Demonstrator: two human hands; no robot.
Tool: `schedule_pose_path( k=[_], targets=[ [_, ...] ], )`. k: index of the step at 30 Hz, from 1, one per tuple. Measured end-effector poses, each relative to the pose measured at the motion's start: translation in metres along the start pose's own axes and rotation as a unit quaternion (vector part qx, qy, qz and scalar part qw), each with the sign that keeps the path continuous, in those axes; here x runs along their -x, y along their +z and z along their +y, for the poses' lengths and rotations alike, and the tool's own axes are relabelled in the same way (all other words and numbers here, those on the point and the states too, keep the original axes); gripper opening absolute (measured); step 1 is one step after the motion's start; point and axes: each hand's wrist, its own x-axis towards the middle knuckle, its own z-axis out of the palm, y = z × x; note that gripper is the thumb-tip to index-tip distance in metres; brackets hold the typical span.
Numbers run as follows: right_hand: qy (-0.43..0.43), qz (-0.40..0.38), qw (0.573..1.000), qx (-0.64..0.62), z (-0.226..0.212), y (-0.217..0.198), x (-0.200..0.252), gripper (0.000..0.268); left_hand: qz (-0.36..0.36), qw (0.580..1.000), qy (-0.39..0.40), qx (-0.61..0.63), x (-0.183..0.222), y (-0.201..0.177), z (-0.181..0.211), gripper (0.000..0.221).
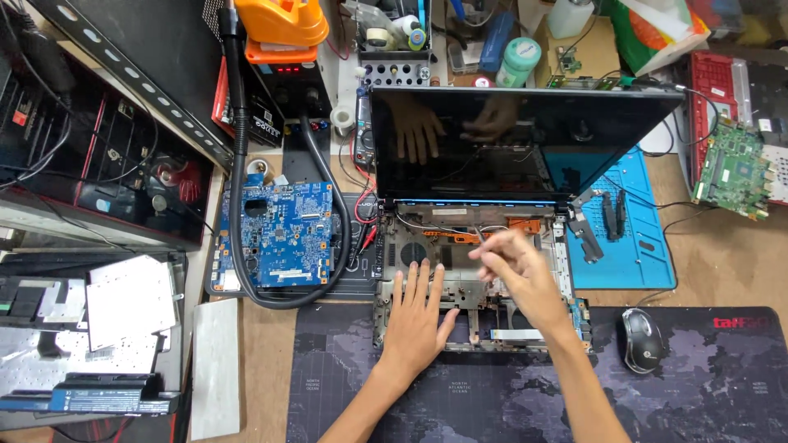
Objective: Disassembling and manipulating internal components of a laptop using a screwdriver and tweezers
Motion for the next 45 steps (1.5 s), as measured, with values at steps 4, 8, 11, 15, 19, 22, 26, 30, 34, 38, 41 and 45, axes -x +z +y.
schedule_pose_path(
  k=[4, 8, 11, 15, 19, 22, 26, 30, 34, 38, 41, 45],
  targets=[
    [0.073, 0.003, 0.989, -0.125, 0.014, 0.004, -0.002, 0.027, -0.008, 1.0, -0.003, 0.01, -0.001, 0.003, -0.003, 0.073],
    [0.073, -0.006, 0.983, -0.169, 0.015, 0.013, 0.002, 0.044, -0.017, 1.0, 0.005, 0.018, -0.002, 0.002, -0.007, 0.074],
    [0.043, 0.03, 0.994, -0.096, 0.024, 0.021, 0.002, 0.04, -0.024, 1.0, 0.01, 0.015, -0.004, 0.001, -0.01, 0.074],
    [-0.018, 0.089, 0.996, -0.007, 0.033, 0.031, -0.001, 0.036, -0.033, 0.998, 0.012, 0.06, -0.008, -0.004, -0.016, 0.07],
    [-0.072, 0.113, 0.991, 0.007, 0.06, 0.038, -0.005, 0.031, -0.009, 0.995, 0.005, 0.1, -0.01, -0.01, -0.02, 0.061],
    [-0.132, 0.099, 0.982, 0.091, 0.079, 0.04, -0.007, 0.024, -0.014, 0.991, 0.002, 0.136, -0.013, -0.015, -0.025, 0.052],
    [-0.175, 0.109, 0.97, 0.131, 0.061, 0.044, -0.004, 0.027, -0.015, 0.983, -0.005, 0.184, -0.025, -0.028, -0.034, 0.039],
    [-0.182, 0.126, 0.968, 0.115, 0.063, 0.046, -0.004, 0.025, -0.005, 0.969, -0.034, 0.243, -0.041, -0.03, -0.052, 0.027],
    [-0.164, 0.147, 0.97, 0.107, 0.08, 0.047, -0.006, 0.024, 0.079, 0.974, -0.029, 0.209, -0.057, -0.008, -0.078, 0.019],
    [-0.146, 0.163, 0.969, 0.111, 0.079, 0.046, -0.007, 0.021, 0.113, 0.982, -0.038, 0.145, -0.075, -0.017, -0.086, 0.024],
    [-0.145, 0.168, 0.969, 0.111, 0.075, 0.046, -0.007, 0.02, 0.087, 0.992, -0.034, 0.081, -0.088, -0.013, -0.092, 0.032],
    [-0.141, 0.182, 0.967, 0.105, 0.058, 0.048, -0.002, 0.018, 0.046, 0.999, -0.027, 0.008, -0.097, -0.006, -0.095, 0.038]
  ],
)
